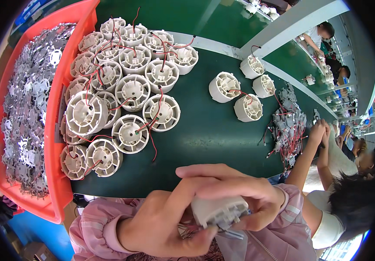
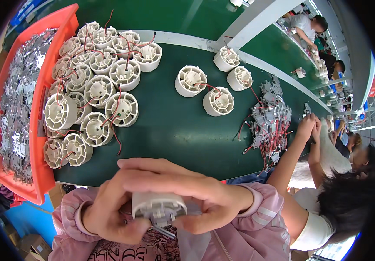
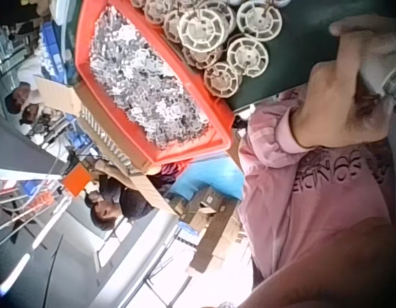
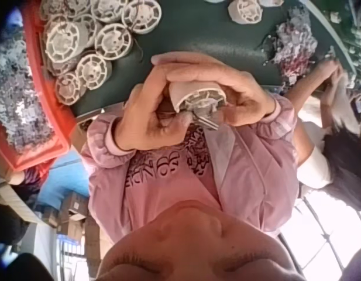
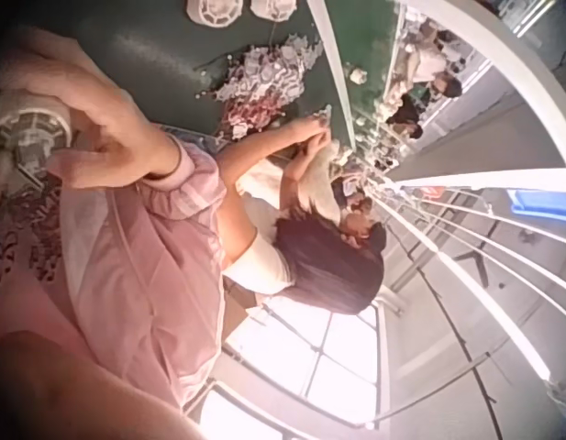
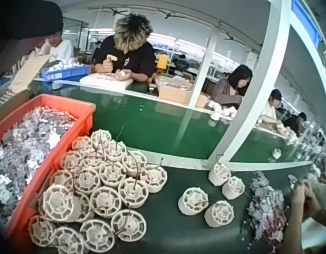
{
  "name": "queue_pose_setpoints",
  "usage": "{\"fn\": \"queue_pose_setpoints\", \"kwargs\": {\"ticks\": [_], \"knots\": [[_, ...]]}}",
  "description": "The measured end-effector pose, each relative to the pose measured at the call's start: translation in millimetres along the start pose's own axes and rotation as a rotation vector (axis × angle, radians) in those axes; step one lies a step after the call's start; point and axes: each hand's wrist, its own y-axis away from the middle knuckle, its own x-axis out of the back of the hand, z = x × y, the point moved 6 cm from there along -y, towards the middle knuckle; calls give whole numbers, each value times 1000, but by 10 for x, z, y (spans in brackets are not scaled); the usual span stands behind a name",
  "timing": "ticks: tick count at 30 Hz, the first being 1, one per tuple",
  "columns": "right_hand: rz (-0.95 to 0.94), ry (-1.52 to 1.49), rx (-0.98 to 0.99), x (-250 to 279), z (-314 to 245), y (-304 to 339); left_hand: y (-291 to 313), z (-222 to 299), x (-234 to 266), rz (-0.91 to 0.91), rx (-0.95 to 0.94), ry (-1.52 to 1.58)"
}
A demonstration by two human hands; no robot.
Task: The person assembles light fixtures by inserting small circuit modules into circular plastic housings by hand and placing the assembled units onto the conveyor belt.
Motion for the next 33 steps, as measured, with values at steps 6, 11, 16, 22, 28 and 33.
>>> {"fn": "queue_pose_setpoints", "kwargs": {"ticks": [6, 11, 16, 22, 28, 33], "knots": [[-29, 223, 100, 62, -124, -25, -31, 277, 83, -6, -226, -395], [-80, 373, 128, 32, -225, -55, 6, 148, 93, -24, -256, -320], [5, 335, 188, 31, -166, -37, -12, 229, 63, -24, -298, -365], [-53, 357, 171, -10, -223, -11, 1, 279, 7, -7, -307, -486], [24, 412, 220, -71, -196, 6, 23, 296, 25, -65, -270, -506], [87, 389, 157, -50, -214, 73, -21, 245, 55, -72, -115, -386]]}}
